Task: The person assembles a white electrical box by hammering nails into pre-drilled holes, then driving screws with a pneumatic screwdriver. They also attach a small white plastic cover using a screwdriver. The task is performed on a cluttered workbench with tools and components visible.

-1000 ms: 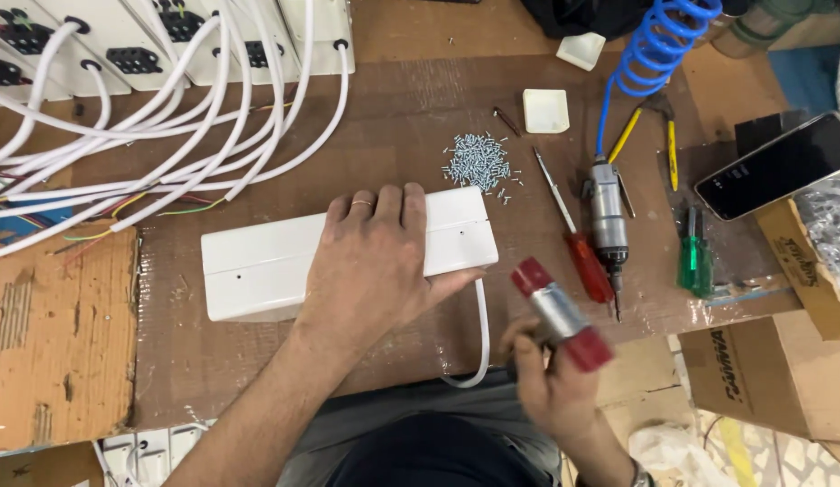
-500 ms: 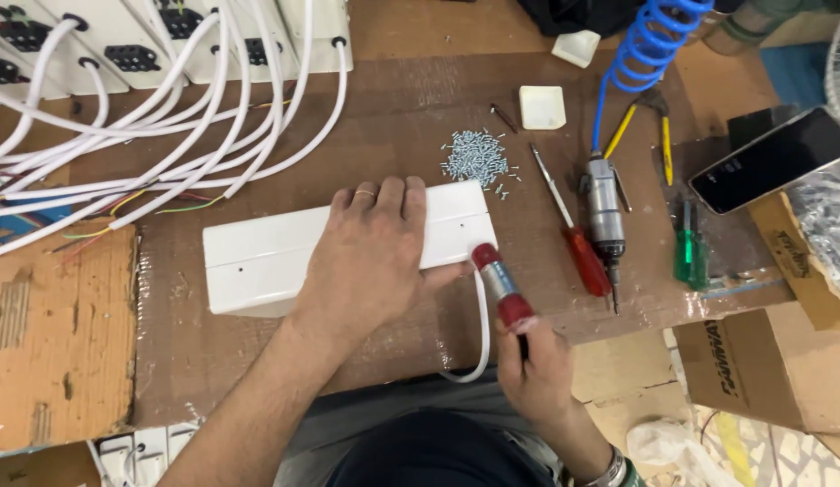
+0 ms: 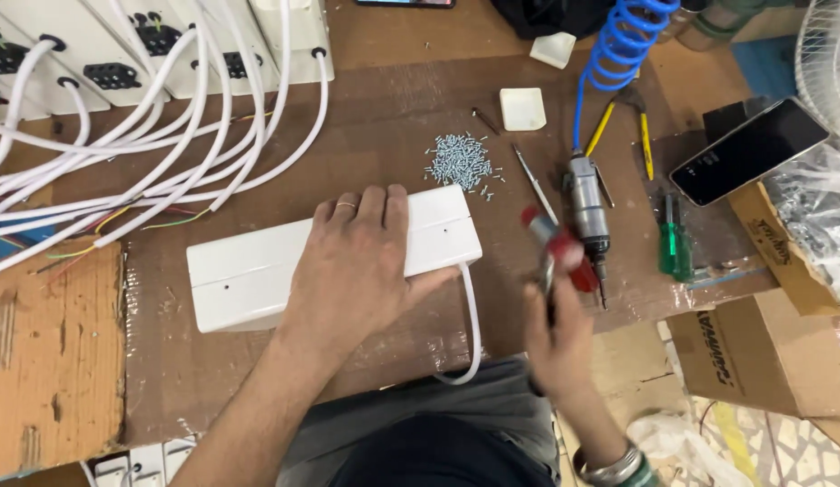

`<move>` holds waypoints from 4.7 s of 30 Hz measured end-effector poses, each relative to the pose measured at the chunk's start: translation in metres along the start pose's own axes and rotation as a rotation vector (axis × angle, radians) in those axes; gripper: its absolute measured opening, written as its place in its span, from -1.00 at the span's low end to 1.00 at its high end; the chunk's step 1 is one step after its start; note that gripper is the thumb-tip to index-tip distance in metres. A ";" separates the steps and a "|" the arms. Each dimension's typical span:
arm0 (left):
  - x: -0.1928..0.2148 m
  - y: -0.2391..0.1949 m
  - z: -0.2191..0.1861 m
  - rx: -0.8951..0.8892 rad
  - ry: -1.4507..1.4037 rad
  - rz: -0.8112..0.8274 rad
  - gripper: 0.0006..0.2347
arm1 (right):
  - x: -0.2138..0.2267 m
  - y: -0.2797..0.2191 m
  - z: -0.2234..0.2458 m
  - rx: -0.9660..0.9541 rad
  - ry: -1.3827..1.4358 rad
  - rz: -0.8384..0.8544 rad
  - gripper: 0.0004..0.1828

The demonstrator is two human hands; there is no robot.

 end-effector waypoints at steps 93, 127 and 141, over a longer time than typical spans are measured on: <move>0.043 0.000 -0.051 -0.075 -0.628 0.308 -0.74 | 0.003 0.034 0.047 -0.008 0.088 -0.126 -0.63; 0.019 -0.005 -0.068 -0.067 -0.662 0.505 -0.78 | 0.025 0.000 0.010 -0.300 0.120 0.100 -0.74; 0.034 -0.004 0.012 0.185 -1.082 -0.003 -0.90 | 0.054 0.025 -0.019 -0.277 0.458 -0.214 -0.85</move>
Point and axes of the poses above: each hand's wrist, its own y-axis towards the middle knuckle, its own x-axis out of the back of the hand, z = x × y, the point moved 4 cm from there along y, towards the middle knuckle, and after that the axes turned 15 degrees about x, right-handed, at the moved point
